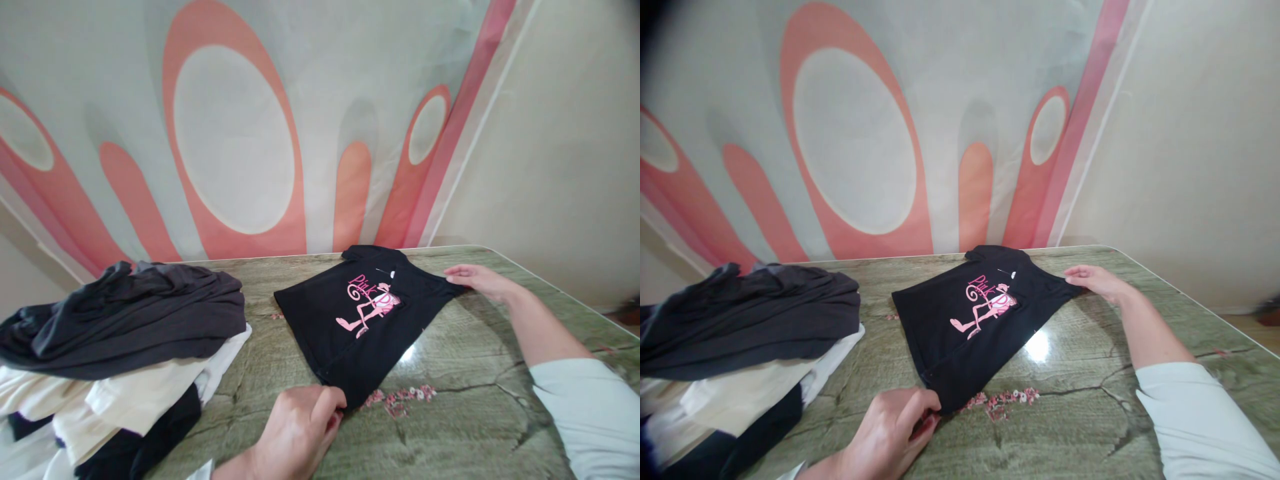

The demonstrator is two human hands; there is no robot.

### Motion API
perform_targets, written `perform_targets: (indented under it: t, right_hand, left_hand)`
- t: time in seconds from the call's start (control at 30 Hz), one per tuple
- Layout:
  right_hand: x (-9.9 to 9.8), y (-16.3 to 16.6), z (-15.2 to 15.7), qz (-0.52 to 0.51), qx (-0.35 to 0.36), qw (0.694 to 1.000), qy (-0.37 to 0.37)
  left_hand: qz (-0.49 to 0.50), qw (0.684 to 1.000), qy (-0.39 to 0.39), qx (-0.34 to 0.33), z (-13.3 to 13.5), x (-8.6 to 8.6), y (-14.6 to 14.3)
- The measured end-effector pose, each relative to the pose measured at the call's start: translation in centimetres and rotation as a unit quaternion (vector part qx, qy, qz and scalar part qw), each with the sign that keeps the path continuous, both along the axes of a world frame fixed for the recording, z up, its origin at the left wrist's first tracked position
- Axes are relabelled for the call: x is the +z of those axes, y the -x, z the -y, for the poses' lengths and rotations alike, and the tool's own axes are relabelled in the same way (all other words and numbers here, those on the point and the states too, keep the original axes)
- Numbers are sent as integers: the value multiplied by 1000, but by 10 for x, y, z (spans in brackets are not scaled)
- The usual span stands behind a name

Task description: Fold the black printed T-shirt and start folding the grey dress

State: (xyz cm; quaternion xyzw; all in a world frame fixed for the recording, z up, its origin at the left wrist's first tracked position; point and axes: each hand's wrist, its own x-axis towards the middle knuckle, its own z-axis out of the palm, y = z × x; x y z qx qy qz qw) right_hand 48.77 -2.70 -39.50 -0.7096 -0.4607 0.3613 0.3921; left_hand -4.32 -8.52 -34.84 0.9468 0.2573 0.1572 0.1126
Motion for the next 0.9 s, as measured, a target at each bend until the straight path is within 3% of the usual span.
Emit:
perform_targets:
  t: [0.13, 0.3, 0.43, 0.63, 0.9]
  right_hand:
    - [-1, -10, 5, 30, -8, 999, 12]
    - [0, -15, 9, 83, -25, 996, 17]
    - [5, -5, 5, 117, -4, 993, 30]
    - [4, 6, -6, 141, 40, 989, 28]
    - [-11, -3, -13, 162, 1, 986, -24]
  left_hand:
    - [-7, 999, -21, -44, -1, 4, 0]
    - [51, 991, -79, -94, -6, -2, 2]
    - [54, 988, -102, -99, -7, -4, 2]
    - [28, 992, -72, -101, -5, 1, 2]
    - [-5, 993, -75, -94, 0, 11, 3]
